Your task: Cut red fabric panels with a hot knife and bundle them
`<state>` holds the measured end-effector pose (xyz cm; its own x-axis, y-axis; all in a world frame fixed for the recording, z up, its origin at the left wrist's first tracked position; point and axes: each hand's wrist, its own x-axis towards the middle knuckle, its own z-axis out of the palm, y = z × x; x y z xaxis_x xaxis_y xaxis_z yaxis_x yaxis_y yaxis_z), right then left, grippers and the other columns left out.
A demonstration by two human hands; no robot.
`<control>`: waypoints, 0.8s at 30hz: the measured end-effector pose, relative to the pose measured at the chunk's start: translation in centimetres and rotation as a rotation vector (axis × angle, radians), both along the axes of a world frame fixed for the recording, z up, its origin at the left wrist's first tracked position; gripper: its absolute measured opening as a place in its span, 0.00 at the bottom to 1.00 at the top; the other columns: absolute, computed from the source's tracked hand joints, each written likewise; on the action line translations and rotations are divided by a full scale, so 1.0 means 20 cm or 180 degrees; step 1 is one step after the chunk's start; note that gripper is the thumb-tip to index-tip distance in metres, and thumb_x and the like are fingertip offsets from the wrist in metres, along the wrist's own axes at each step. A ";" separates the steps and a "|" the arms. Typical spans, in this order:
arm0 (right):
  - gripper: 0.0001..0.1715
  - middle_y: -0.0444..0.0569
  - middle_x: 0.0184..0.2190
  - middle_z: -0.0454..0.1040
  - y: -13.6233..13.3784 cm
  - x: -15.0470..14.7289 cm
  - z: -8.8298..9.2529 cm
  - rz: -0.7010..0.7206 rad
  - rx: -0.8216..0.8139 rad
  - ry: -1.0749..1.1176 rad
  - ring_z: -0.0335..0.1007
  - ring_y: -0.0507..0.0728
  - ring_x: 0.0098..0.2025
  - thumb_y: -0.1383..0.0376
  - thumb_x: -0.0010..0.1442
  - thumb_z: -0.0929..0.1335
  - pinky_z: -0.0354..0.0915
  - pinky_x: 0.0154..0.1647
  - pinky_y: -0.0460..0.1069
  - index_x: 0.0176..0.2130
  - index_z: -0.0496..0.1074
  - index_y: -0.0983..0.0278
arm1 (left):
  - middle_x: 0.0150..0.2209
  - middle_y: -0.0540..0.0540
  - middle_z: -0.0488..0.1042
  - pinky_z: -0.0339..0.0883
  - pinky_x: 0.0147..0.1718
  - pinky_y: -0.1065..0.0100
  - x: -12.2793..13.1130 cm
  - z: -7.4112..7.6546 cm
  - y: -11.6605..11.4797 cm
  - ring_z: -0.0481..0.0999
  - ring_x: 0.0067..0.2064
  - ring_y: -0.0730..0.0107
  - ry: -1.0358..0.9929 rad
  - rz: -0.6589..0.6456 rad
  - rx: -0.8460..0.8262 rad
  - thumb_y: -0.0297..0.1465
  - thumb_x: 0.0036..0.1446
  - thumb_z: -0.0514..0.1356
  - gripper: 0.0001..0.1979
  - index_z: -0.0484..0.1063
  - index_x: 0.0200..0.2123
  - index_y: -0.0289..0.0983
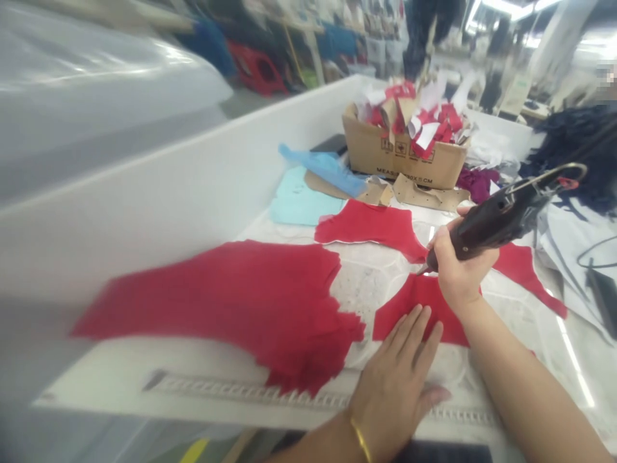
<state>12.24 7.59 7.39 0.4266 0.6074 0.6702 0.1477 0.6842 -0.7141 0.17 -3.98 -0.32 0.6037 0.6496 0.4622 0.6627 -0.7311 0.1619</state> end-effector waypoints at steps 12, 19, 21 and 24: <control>0.13 0.38 0.23 0.72 0.00 -0.04 -0.01 0.0002 -0.0041 -0.0227 0.70 0.52 0.20 0.68 0.58 0.70 0.70 0.24 0.48 0.44 0.68 0.61 | 0.62 0.28 0.70 0.76 0.54 0.52 -0.02 -0.02 -0.01 0.72 0.62 0.42 0.0054 -0.0070 0.0065 0.63 0.45 0.66 0.52 0.68 0.61 0.28; 0.12 0.39 0.24 0.72 0.02 -0.04 -0.06 -0.0283 -0.0196 -0.0097 0.74 0.55 0.24 0.67 0.54 0.72 0.73 0.28 0.51 0.39 0.68 0.61 | 0.62 0.30 0.70 0.77 0.53 0.52 -0.02 -0.01 -0.01 0.73 0.62 0.41 -0.0044 -0.0006 0.0055 0.62 0.39 0.69 0.55 0.69 0.61 0.29; 0.12 0.39 0.24 0.72 0.00 -0.05 -0.05 -0.0162 -0.0157 -0.0069 0.73 0.54 0.23 0.68 0.55 0.72 0.72 0.27 0.51 0.40 0.68 0.60 | 0.63 0.31 0.70 0.78 0.53 0.52 -0.02 -0.01 -0.01 0.73 0.62 0.41 -0.0079 0.0012 0.0072 0.62 0.40 0.69 0.54 0.69 0.61 0.30; 0.14 0.37 0.24 0.71 -0.04 -0.07 -0.03 0.0201 -0.0051 -0.0048 0.69 0.52 0.21 0.71 0.58 0.70 0.70 0.25 0.49 0.44 0.67 0.60 | 0.62 0.31 0.71 0.78 0.52 0.53 -0.03 0.00 -0.01 0.73 0.61 0.41 -0.0131 0.0010 0.0094 0.62 0.44 0.67 0.51 0.69 0.61 0.30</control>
